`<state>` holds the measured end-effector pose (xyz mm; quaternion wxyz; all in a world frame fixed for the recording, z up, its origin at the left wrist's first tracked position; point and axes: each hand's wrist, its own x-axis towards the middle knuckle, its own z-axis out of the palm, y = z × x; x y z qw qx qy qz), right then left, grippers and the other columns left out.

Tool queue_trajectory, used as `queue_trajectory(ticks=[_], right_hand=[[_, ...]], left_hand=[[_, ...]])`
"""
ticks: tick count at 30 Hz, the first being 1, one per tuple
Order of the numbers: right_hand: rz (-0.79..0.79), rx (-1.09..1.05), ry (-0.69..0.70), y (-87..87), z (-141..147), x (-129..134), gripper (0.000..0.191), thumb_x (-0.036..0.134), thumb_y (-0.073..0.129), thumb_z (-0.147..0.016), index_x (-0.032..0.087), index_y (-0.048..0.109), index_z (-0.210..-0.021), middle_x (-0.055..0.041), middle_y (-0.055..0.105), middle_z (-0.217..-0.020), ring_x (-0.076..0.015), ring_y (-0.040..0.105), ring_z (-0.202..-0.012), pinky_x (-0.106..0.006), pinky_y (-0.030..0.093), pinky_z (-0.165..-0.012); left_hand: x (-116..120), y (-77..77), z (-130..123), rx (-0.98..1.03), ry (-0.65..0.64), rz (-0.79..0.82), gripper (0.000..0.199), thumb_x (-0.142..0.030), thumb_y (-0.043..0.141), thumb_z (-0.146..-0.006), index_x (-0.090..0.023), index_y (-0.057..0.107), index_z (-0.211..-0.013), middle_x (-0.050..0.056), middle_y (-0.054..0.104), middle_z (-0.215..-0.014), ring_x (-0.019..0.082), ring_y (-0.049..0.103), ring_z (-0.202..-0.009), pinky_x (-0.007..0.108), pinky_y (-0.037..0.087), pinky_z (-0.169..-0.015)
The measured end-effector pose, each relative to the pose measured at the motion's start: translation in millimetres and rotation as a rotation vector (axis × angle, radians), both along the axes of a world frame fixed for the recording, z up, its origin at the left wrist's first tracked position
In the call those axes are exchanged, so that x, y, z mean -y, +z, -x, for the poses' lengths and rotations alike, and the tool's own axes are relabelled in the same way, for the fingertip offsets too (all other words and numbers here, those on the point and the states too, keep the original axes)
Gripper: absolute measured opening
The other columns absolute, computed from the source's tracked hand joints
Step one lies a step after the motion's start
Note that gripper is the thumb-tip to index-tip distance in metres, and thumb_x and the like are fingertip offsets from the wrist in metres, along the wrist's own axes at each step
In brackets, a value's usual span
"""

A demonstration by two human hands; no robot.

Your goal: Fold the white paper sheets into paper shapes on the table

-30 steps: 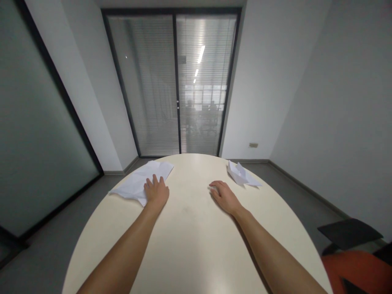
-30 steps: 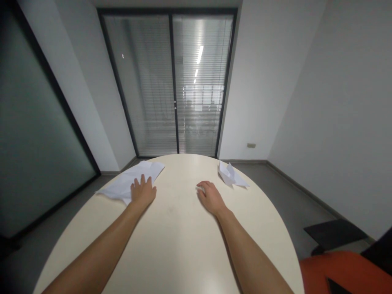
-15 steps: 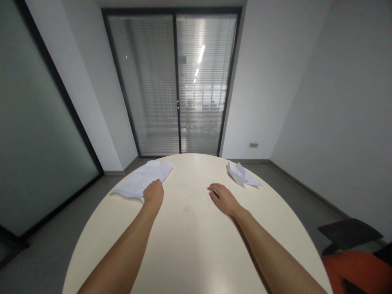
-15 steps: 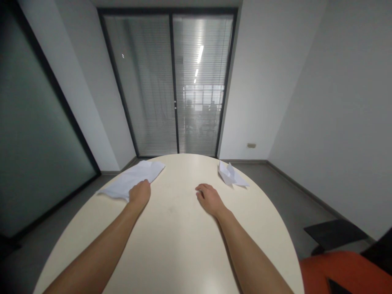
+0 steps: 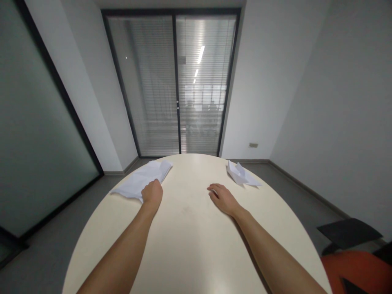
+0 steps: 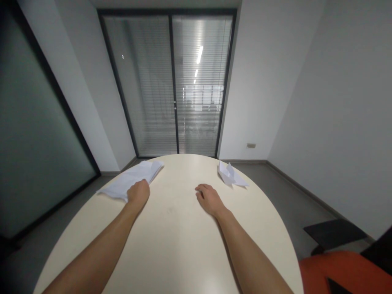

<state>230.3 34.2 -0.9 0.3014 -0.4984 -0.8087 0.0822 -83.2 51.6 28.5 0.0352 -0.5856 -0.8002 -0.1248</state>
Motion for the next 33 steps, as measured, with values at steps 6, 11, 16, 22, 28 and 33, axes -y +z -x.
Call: queue_trajectory(ticks=[6, 11, 16, 22, 28, 33], right_hand=[[-0.002, 0.004, 0.002, 0.7, 0.2, 1.0, 0.027, 0.026, 0.049, -0.095, 0.02, 0.069, -0.112, -0.011, 0.068, -0.12, -0.0253, 0.06, -0.117, -0.041, 0.044, -0.104], [0.001, -0.005, 0.001, 0.7, -0.2, 1.6, 0.026, 0.026, 0.049, -0.095, 0.02, 0.069, -0.112, -0.0106, 0.068, -0.121, -0.0255, 0.06, -0.117, -0.041, 0.045, -0.104], [-0.001, -0.004, 0.003, -0.3, -1.0, 0.8, 0.027, 0.027, 0.049, -0.095, 0.019, 0.069, -0.112, -0.0116, 0.068, -0.121, -0.0258, 0.06, -0.117, -0.042, 0.045, -0.104], [0.003, -0.004, -0.001, 0.8, -0.4, 1.8, 0.027, 0.027, 0.049, -0.095, 0.019, 0.069, -0.112, -0.0113, 0.068, -0.122, -0.026, 0.06, -0.116, -0.042, 0.045, -0.104], [0.003, -0.004, -0.003, 1.2, -0.4, 1.9, 0.027, 0.026, 0.049, -0.095, 0.019, 0.069, -0.112, -0.0114, 0.068, -0.121, -0.0256, 0.06, -0.116, -0.041, 0.045, -0.103], [0.011, 0.017, -0.011, -1.0, 0.4, 0.5, 0.028, 0.027, 0.049, -0.095, 0.018, 0.069, -0.113, -0.0112, 0.068, -0.121, -0.0243, 0.059, -0.117, -0.038, 0.043, -0.104]], left_hand=[[-0.6, 1.4, 0.7, 0.031, 0.022, -0.049, 0.035, -0.023, 0.036, -0.097, -0.011, 0.066, -0.108, 0.021, 0.072, -0.099, 0.034, 0.071, -0.096, 0.042, 0.053, -0.078], [0.1, 2.8, 2.5, 0.02, 0.031, -0.049, 0.034, -0.028, 0.037, -0.099, -0.011, 0.064, -0.111, 0.021, 0.072, -0.1, 0.033, 0.071, -0.097, 0.041, 0.053, -0.077], [-1.1, 2.6, 4.5, 0.068, 0.048, -0.067, 0.03, -0.03, 0.042, -0.096, -0.016, 0.067, -0.106, 0.017, 0.073, -0.099, 0.034, 0.07, -0.097, 0.041, 0.052, -0.077], [-4.3, 7.4, 9.1, 0.318, 0.129, -0.106, 0.026, -0.039, 0.048, -0.093, -0.026, 0.069, -0.102, 0.011, 0.074, -0.106, 0.032, 0.069, -0.099, 0.039, 0.051, -0.076], [-4.1, 8.0, 9.8, 0.319, 0.146, -0.279, 0.028, -0.035, 0.043, -0.098, -0.024, 0.065, -0.111, 0.011, 0.072, -0.116, 0.03, 0.066, -0.104, 0.038, 0.051, -0.079], [-1.9, 12.0, -0.6, 0.139, -0.134, -0.608, 0.021, -0.022, 0.047, -0.096, -0.02, 0.065, -0.105, 0.009, 0.067, -0.127, 0.026, 0.059, -0.115, 0.037, 0.049, -0.092]])
